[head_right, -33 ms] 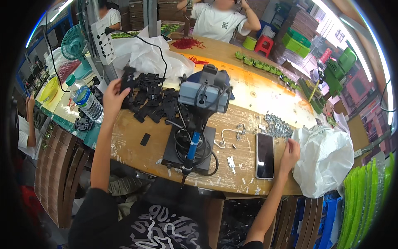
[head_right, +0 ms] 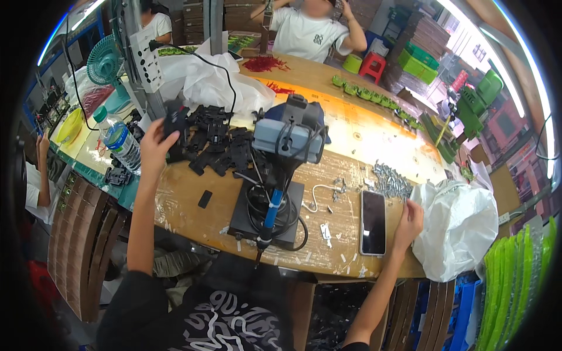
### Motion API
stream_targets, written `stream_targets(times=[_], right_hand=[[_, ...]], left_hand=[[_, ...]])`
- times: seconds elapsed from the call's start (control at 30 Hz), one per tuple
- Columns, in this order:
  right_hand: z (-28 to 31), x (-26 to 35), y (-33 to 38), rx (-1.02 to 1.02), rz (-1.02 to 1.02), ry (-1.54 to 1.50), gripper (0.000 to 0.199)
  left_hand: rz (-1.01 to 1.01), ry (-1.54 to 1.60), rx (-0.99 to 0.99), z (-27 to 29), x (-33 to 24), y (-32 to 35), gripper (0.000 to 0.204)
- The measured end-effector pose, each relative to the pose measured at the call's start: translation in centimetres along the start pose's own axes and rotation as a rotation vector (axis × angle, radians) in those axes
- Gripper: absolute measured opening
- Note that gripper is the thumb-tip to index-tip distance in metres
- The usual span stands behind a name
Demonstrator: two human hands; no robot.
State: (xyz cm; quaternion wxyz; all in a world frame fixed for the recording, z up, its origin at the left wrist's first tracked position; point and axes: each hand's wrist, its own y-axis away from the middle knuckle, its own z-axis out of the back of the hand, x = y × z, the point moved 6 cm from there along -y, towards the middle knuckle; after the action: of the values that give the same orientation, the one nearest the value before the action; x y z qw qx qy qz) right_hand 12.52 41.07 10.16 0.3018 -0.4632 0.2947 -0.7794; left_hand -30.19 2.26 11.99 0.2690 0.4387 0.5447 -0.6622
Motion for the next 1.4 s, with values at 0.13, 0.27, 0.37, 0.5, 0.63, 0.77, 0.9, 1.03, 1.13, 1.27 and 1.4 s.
stream_targets(times=[0.13,0.27,0.37,0.5,0.63,0.77,0.9,1.03,1.13,1.27,1.4], right_hand=[[1.8,4.5,3.1,-0.066,-0.225,-0.252,0.01],[0.0,11.1,7.7,0.022,-0.306,-0.55,0.012],[-1.1,15.2,9.9,0.125,-0.223,-0.72,0.017],[-1.6,17.2,11.5,0.155,-0.339,-0.942,0.017],[-2.6,20.2,12.3,0.325,-0.363,-1.118,0.016],[-3.4,22.5,12.6,0.436,-0.381,-1.302,0.016],[-4.0,24.0,12.5,0.561,-0.346,-1.276,0.015],[-4.8,24.7,13.5,0.755,-0.481,-1.275,0.017],[-4.7,24.5,13.6,0.778,-0.475,-1.294,0.017],[-4.9,24.4,13.8,0.75,-0.481,-1.313,0.018],[-4.9,24.1,13.9,0.735,-0.43,-1.293,0.017]], left_hand=[[0.302,0.405,0.04,0.3,-4.0,7.4,0.043],[0.405,0.511,0.004,-0.5,-6.1,13.8,0.047],[0.486,0.589,0.024,-2.0,-6.7,16.2,0.046],[0.513,0.623,0.182,-4.4,-7.3,17.7,0.042],[0.532,0.603,0.348,-6.2,-7.7,19.7,0.037],[0.379,0.297,0.537,-7.1,-8.2,21.0,0.039],[0.23,0.173,0.716,-7.9,-10.1,20.9,0.041],[0.194,0.167,0.802,-8.2,-10.6,21.0,0.04],[0.13,0.15,0.802,-8.5,-10.8,20.9,0.041],[0.107,0.13,0.795,-8.4,-10.6,20.9,0.043],[0.039,0.063,0.782,-8.5,-10.7,20.8,0.044]])
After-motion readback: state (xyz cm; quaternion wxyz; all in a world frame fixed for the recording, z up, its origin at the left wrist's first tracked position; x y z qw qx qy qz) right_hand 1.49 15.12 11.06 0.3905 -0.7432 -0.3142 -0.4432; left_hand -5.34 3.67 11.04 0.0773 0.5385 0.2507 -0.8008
